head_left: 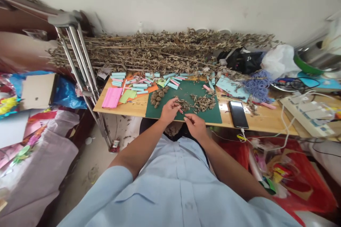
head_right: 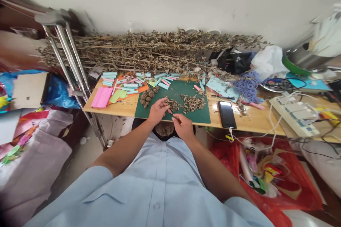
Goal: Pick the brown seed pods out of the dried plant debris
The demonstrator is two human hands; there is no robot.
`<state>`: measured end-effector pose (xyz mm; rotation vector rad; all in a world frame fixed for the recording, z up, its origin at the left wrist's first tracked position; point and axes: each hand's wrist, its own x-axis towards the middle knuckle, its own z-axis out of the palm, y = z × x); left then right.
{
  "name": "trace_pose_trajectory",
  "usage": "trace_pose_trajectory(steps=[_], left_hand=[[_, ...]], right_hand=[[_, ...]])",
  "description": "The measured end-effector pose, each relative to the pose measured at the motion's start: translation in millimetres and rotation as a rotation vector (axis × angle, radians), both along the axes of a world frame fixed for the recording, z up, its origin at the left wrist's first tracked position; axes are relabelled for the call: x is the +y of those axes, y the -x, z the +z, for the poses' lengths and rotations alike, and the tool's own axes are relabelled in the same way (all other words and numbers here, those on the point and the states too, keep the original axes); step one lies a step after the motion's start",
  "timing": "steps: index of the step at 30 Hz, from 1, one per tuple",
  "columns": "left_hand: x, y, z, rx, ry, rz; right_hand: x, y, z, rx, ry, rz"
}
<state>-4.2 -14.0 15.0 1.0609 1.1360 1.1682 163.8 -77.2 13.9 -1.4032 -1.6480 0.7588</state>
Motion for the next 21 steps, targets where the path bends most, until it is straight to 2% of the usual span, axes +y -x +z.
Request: trace_pose_trajectory(steps=[4, 9, 16, 21], left_hand=[[1, -1, -1.7, -0.041, -0.02, -0.023], [2, -2, -4.5, -0.018, -0.001, -0.024], [3, -5, -5.5, -0.046, -0.054, 0.045], [2, -5, -5.5, -0.026, -0.092, 0.059]], right_hand=[[30, 8, 9.0, 0.061, -0.049, -0.055], [54, 16, 4.2, 0.122, 0.009, -0.053], [49, 18, 0.5, 0.073, -0.062, -0.104], [48, 25, -9.3, 0.082, -0.05, -0.126]])
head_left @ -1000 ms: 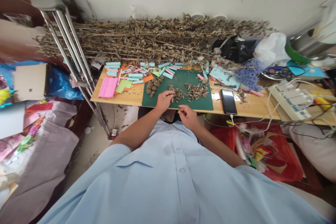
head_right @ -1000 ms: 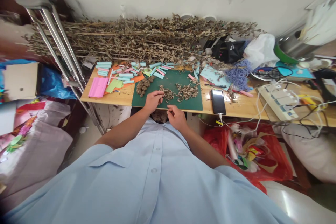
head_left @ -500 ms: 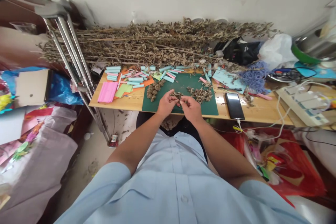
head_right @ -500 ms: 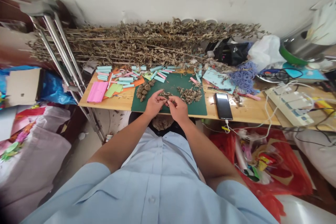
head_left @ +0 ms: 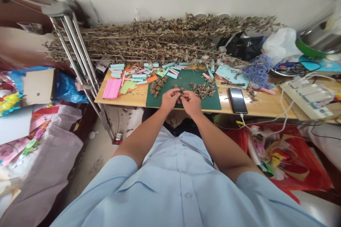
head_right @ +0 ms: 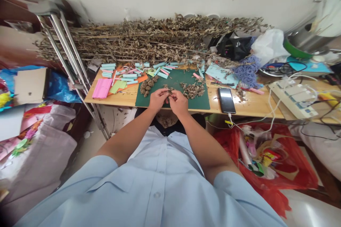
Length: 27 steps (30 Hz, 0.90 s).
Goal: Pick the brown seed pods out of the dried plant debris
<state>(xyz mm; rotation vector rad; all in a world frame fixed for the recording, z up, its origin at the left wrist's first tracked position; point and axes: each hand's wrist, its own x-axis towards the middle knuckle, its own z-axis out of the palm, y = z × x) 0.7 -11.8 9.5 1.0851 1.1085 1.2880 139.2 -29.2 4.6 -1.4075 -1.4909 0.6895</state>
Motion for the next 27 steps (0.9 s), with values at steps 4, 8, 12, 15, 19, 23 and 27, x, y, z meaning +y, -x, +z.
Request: trace_pose_trajectory(steps=[4, 8, 12, 15, 19, 23, 27], left_hand=[[-1, -1, -0.3, 0.063, -0.008, -0.002], [0, -1, -1.4, 0.093, -0.011, -0.041], [1, 1, -2.4, 0.117, -0.021, -0.053], [1, 2, -3.3, 0.126, -0.028, -0.049], [1, 1, -4.8, 0.122, -0.023, -0.041], [0, 1, -4.4, 0.192, -0.012, -0.019], [-3, 2, -0.1, 0.32, -0.05, -0.029]], right_hand=[[2, 6, -6.8, 0.061, 0.017, -0.065], [2, 8, -5.3, 0.111, 0.03, -0.099], [2, 7, -3.5, 0.142, -0.001, -0.092], [3, 7, -6.0, 0.172, -0.04, -0.069], [3, 7, -10.8, 0.196, -0.071, -0.05], [2, 6, -13.3, 0.191, -0.065, -0.054], [1, 5, -13.8, 0.178, -0.055, -0.059]])
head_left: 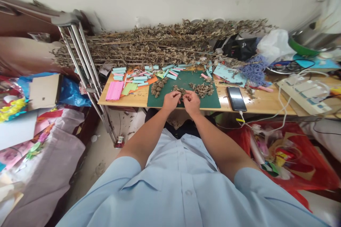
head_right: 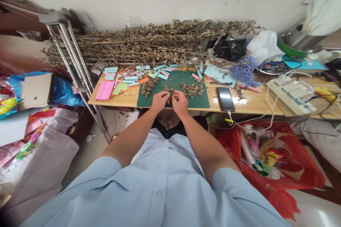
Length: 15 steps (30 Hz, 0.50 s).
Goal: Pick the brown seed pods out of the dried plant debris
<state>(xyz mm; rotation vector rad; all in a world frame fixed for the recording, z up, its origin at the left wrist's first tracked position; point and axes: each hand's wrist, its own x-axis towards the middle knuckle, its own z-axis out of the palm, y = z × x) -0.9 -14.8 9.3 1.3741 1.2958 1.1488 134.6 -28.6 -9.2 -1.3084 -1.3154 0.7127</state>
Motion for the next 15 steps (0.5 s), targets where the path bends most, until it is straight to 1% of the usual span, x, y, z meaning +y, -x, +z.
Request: trace_pose_trajectory(steps=[5, 10, 15], left_hand=[[-2.6, -0.5, 6.1, 0.07, 0.008, -0.018], [-2.5, -1.8, 7.6, 0.066, 0.014, -0.037], [-2.3, -2.7, 8.9, 0.116, 0.026, -0.048]], right_hand=[[0.3, -0.7, -2.5, 0.008, 0.008, -0.003], [2.0, -0.6, -6.1, 0.067, 0.002, 0.011], [2.1, -0.7, -7.0, 0.058, 0.02, 0.01]])
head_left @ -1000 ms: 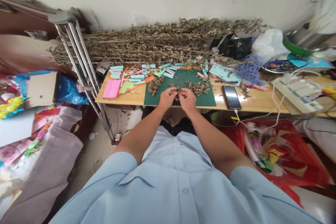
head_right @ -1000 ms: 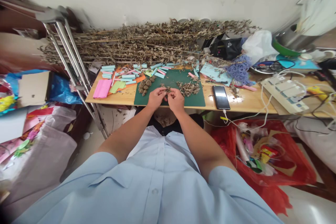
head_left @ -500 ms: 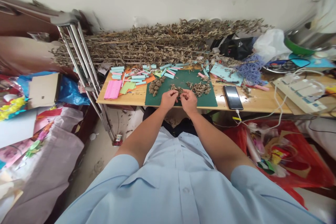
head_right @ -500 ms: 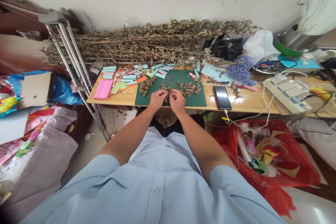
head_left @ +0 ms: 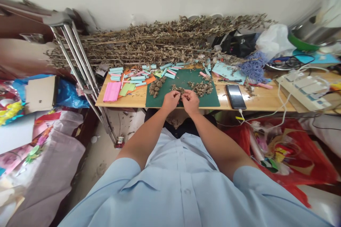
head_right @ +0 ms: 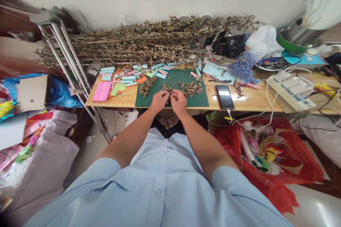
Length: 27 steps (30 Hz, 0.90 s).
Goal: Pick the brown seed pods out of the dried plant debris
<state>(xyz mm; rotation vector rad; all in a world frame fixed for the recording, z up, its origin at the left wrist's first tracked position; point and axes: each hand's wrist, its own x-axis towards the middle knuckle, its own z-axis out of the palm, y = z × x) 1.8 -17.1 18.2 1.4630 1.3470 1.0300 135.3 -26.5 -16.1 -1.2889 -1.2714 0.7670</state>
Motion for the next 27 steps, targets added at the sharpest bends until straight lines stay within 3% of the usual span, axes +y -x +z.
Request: trace_pose_trajectory(steps=[12, 18, 23, 27], left_hand=[[0, 0, 4.4, 0.055, 0.006, -0.025], [-1, -2, -1.8, 0.152, -0.12, -0.035], [0, -3, -2.3, 0.072, -0.059, 0.089], [9, -1, 2.8, 0.066, -0.017, 0.182]], right_hand=[[0, 1, -0.9, 0.056, -0.01, 0.024], [0, 0, 2.4, 0.058, 0.008, -0.014], [3, -4, 2.5, 0.076, 0.056, -0.112], [3, -5, -0.3, 0.1, 0.04, -0.096]])
